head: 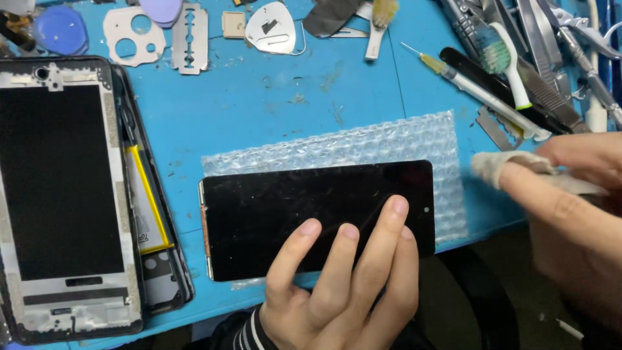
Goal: Cleaning a mobile phone screen with a cloth.
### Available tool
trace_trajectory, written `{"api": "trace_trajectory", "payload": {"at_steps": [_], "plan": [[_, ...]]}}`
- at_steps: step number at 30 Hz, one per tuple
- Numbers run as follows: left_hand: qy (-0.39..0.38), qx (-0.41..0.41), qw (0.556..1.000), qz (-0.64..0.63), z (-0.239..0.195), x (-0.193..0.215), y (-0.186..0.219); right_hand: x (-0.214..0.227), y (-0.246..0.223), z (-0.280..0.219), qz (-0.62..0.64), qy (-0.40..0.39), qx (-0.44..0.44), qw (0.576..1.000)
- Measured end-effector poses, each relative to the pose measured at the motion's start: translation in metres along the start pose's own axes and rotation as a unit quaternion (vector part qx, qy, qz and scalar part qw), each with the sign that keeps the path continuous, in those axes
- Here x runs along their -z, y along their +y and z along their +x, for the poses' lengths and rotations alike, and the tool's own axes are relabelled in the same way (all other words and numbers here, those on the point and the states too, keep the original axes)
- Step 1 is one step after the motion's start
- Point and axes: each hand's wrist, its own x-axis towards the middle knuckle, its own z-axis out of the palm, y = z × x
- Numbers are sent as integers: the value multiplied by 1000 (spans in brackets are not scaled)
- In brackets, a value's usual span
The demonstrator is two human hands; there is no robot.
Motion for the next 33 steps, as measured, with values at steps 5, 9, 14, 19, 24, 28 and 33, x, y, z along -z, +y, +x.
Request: {"api": "trace_trajectory", "payload": {"at_steps": [5,9,14,19,24,28,33], "plan": [[-20,4,1000,9,7,1,-1,7,-7,33,120,-120,-57,984],[-30,2,999,40,3,-2,-2,2,-24,41,164,-155,-237,945],[-42,8,999,12,6,4,-6,-2,-42,42,130,-102,-174,971],[-31,14,999,-14,6,6,-6,-13,-54,26,55,44,9,997],[-13,10,1000,-19,6,5,-9,-16,-56,25,50,49,-13,997],[-13,6,1000,-19,7,5,-9,-13,-61,21,57,58,-23,996],[-28,16,998,-47,7,8,-5,-9,-66,31,68,58,-18,996]]}}
